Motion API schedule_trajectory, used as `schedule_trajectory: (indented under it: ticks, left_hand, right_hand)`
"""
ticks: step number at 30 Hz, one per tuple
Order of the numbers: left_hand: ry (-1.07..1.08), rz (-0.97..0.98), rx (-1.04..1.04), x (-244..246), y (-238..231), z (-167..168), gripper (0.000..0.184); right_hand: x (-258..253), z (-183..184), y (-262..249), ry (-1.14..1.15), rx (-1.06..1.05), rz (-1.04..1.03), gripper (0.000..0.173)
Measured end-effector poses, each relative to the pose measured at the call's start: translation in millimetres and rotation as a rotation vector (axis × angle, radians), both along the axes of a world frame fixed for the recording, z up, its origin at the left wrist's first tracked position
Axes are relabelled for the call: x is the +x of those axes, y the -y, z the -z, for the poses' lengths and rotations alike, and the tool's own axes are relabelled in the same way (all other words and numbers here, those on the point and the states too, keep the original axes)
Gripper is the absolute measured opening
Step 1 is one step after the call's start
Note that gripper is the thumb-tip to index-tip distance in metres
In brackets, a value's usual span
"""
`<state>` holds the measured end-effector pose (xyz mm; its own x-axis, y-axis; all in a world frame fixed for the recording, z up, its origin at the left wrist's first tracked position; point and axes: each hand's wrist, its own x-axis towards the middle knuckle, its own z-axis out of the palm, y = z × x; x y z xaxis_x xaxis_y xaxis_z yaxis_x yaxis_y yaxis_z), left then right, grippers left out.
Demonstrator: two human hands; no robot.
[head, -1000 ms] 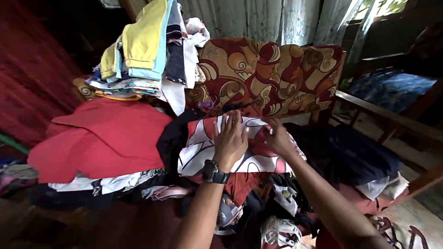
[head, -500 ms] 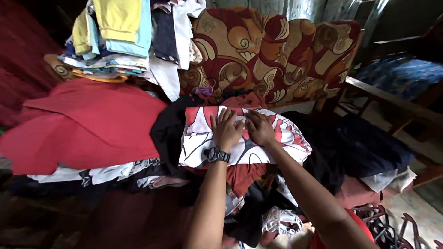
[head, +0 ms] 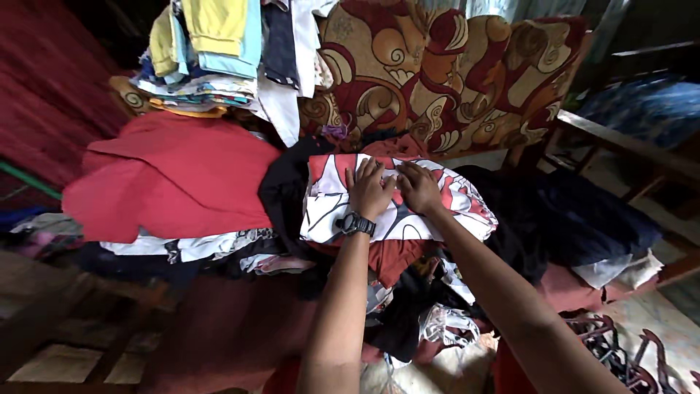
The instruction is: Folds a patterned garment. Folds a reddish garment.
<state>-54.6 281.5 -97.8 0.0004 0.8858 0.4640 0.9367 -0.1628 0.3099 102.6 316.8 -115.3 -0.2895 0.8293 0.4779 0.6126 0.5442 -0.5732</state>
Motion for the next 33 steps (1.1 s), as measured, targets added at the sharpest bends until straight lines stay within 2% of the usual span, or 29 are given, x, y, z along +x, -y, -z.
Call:
schedule_trajectory:
  ticks: [7, 10, 12, 13, 16, 18, 22, 25, 27, 30, 32, 33]
  left_hand:
    - [0.002, -0.006, 0.011, 1.3, 1.3, 0.0, 0.051]
    - [0.008, -0.003, 0.019, 0.1, 0.6, -2.1, 0.049]
    - [0.002, 0.005, 0.044, -2.0, -1.0, -3.0, 0.046]
    - [0.006, 0.011, 0.058, -2.4, -0.9, -1.1, 0.044]
    - [0.072, 0.037, 0.131, -3.3, -2.4, 6.6, 0.04]
    - [0.103, 0.041, 0.177, -2.2, -2.6, 9.3, 0.038]
    - [0.062, 0.028, 0.046, 13.2, 22.6, -25.5, 0.035]
    - [0.098, 0.025, 0.226, 31.2, 43.2, -50.4, 0.043]
    - [0.103, -0.029, 0.295, 29.1, 42.8, -41.2, 0.05]
    - [0.031, -0.152, 0.093, 6.3, 21.0, 9.5, 0.05]
    - [0.035, -0.179, -0.001, -0.9, 15.8, 11.9, 0.05]
    - [0.035, -0.181, -0.023, -1.5, 15.9, 9.2, 0.049]
  right_hand:
    - [0.4, 2.5, -0.6, 0.005, 0.018, -0.001, 0.045]
    - [0.0, -26.7, 12.9, -0.019, -0.089, -0.035, 0.04]
    - [-6.2, -50.0, 31.6, -0.034, -0.067, -0.042, 0.04]
    - [-11.9, -50.0, 38.3, -0.03, -0.04, -0.034, 0.04]
    - [-32.3, -9.4, 39.5, 0.045, 0.039, 0.045, 0.041]
    - [-35.5, 2.6, 37.5, 0.055, 0.075, 0.072, 0.042]
    - [-30.9, -1.3, 38.2, 0.009, 0.056, 0.06, 0.041]
    - [-27.1, -4.4, 38.5, 0.012, 0.055, 0.052, 0.042]
    - [-25.9, -5.6, 40.1, -0.013, 0.041, 0.027, 0.041]
    - [-16.4, -11.1, 38.1, -0.185, -0.112, -0.084, 0.037]
    - [-2.2, -34.8, 38.2, -0.323, -0.179, -0.109, 0.036]
    - [5.9, -46.8, 42.0, -0.364, -0.14, -0.078, 0.036]
